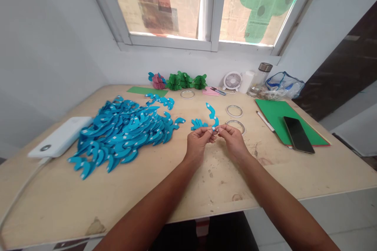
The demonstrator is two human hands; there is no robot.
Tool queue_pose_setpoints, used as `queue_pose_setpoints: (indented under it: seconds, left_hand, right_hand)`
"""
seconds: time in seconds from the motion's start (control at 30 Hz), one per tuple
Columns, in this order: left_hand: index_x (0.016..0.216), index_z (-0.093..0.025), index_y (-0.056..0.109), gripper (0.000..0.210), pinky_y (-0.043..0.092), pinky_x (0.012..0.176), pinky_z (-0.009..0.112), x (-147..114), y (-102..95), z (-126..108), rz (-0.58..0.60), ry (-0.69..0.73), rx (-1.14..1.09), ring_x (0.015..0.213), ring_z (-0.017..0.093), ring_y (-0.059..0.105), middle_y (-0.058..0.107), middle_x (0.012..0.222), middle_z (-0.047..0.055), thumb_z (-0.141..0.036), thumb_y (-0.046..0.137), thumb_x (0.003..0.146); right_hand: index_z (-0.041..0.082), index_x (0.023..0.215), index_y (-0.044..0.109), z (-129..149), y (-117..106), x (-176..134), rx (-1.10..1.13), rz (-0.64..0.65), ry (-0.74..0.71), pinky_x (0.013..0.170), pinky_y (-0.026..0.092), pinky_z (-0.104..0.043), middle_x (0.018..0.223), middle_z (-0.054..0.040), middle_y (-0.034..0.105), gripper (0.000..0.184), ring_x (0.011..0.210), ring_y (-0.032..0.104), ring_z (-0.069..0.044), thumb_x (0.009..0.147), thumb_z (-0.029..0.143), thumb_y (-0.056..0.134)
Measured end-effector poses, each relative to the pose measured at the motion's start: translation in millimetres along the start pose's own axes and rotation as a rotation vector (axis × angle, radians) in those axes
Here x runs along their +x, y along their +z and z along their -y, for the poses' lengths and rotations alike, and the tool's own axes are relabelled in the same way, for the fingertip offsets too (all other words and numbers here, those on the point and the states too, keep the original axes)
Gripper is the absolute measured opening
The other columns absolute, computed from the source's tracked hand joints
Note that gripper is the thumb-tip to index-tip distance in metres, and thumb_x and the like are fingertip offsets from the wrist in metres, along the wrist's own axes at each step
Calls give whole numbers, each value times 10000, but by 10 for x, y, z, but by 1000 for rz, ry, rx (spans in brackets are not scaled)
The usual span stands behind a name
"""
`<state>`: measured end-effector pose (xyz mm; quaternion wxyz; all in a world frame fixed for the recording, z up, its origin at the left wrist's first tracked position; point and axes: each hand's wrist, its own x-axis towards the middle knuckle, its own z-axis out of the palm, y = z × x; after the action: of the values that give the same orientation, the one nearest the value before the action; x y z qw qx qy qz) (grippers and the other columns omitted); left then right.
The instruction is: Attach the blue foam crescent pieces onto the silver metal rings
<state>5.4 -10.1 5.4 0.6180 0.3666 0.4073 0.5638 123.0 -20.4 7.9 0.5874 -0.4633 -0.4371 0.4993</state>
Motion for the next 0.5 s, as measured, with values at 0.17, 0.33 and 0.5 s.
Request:
queue_pose_setpoints:
  seconds: [0.17, 0.33, 0.5]
  left_hand:
    - [679, -126, 665, 179, 475, 536, 254, -11, 6, -13, 3, -9, -2, 518, 110, 562, 670, 634, 50, -287, 690, 605]
    - [688, -122, 662, 187, 472, 545, 257, -8, 2, -8, 9, -28, -32, 517, 108, 563, 668, 631, 46, -281, 701, 597]
    - [705, -115, 660, 200, 464, 546, 256, -6, -8, -5, 28, -49, -70, 526, 112, 571, 667, 628, 48, -280, 703, 600]
  right_hand:
    - [198, 728, 682, -1, 1, 4, 9, -5, 17, 713, 420, -292, 713, -11, 681, 153, 703, 578, -153, 669, 340, 676]
    - [194, 727, 687, -11, -2, 9, 19, -4, 15, 708, 420, -286, 705, -9, 678, 159, 695, 574, -146, 665, 341, 680]
    - [183, 719, 687, -15, -9, 14, 1, -4, 7, 714, 419, -285, 704, -12, 675, 166, 704, 576, -148, 673, 342, 673]
